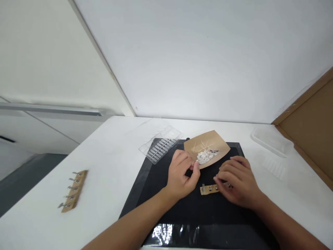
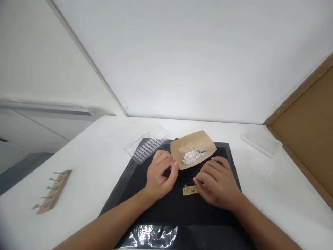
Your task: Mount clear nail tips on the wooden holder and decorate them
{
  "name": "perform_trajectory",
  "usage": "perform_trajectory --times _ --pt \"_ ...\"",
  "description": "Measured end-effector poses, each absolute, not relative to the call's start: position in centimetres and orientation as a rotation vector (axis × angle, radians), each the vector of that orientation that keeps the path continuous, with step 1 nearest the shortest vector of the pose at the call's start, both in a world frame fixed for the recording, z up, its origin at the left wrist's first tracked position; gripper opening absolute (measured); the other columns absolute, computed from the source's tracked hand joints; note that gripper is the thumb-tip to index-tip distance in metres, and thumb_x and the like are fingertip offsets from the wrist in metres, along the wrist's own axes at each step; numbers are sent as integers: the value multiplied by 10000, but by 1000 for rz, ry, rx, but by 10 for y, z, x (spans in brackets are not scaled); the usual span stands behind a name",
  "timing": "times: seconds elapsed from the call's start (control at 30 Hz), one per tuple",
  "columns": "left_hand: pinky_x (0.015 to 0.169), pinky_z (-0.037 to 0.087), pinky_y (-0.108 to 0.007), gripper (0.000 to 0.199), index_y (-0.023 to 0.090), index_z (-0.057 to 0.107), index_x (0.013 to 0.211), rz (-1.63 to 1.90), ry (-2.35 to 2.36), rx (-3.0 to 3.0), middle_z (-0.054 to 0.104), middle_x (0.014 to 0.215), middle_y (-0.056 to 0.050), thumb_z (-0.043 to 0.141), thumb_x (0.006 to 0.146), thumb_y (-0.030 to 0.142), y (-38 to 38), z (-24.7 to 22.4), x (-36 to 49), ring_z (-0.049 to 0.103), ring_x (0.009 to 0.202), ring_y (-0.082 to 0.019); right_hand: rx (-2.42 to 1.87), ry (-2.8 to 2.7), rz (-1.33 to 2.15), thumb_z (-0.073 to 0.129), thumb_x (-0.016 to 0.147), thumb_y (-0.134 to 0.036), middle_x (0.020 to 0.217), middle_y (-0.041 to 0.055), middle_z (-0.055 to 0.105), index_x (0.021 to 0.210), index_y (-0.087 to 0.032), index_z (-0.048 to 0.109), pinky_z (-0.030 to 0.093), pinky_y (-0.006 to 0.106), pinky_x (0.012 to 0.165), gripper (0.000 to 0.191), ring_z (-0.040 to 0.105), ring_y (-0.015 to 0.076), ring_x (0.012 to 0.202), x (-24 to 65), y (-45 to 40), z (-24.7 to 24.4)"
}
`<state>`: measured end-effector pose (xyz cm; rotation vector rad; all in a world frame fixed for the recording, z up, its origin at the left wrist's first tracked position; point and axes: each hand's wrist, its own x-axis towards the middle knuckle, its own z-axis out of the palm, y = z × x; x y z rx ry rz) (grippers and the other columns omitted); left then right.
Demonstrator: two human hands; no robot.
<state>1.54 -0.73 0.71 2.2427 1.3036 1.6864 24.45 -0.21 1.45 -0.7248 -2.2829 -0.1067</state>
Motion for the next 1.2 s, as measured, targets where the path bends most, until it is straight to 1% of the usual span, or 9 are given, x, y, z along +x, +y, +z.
perform_trajectory --times 0.1,0.2,0.33,0.47,0.6,0.7,0.8,0.97,1.2 --pt "704 427 -374 298 214 523 690 1689 1292 2260 527 637 1 542 979 141 -6 8 15 502 671 -176 -854 -2139 -150 693 935 -175 780 -27 713 892 -241 613 423 421 942 112 675 172 731 263 16 19" --pt "701 419 -369 289 210 544 706 1688 1271 2286 524 637 4 541 986 139 -5 9 14 500 670 -173 -1063 -1963 -240 668 963 -257 727 -27 695 868 -241 625 423 418 928 106 670 185 694 284 32 21" --pt "706 418 -359 280 205 553 734 1671 1263 2293 523 651 8 527 1002 130 -4 8 12 506 675 -171 -1393 -1780 -312 611 979 -348 773 5 720 869 -225 635 419 427 954 167 686 214 754 313 52 18" --pt "701 442 -334 241 207 592 835 1658 1310 2204 567 731 -7 478 1043 164 -4 3 9 547 731 -179 -1784 -1721 -356 597 927 -378 818 25 732 832 -218 612 409 432 862 187 661 232 746 347 70 13" --pt "689 459 -317 216 206 594 941 1655 1394 2079 578 797 -12 435 1085 234 -3 -7 6 578 736 -172 -2187 -1546 -248 568 914 -395 897 79 737 833 -213 621 419 415 751 206 656 265 780 381 76 15" --pt "699 464 -312 228 208 586 980 1638 1425 2012 563 771 4 401 1105 252 -3 -13 7 567 703 -162 -2444 -1462 -90 541 924 -417 973 128 728 916 -210 679 455 425 730 249 675 312 859 398 71 18" --pt "704 461 -307 212 210 584 1030 1624 1411 1992 552 753 18 390 1110 241 -3 -17 8 559 682 -153 -2554 -1446 -25 510 958 -444 1106 158 711 1069 -208 703 503 466 828 325 690 349 989 406 66 18" --pt "693 448 -305 192 207 589 1037 1614 1382 2021 535 747 25 410 1102 227 -2 -18 7 542 668 -145 -2670 -1544 166 514 976 -568 1273 226 654 1257 -179 674 505 545 957 506 663 412 1152 409 66 11" --pt "690 448 -299 163 201 614 1018 1620 1393 2054 541 786 12 462 1076 204 1 -17 3 555 704 -144 -2559 -1804 241 530 966 -668 1346 221 613 1210 -167 711 543 493 914 586 658 392 1160 409 64 4"
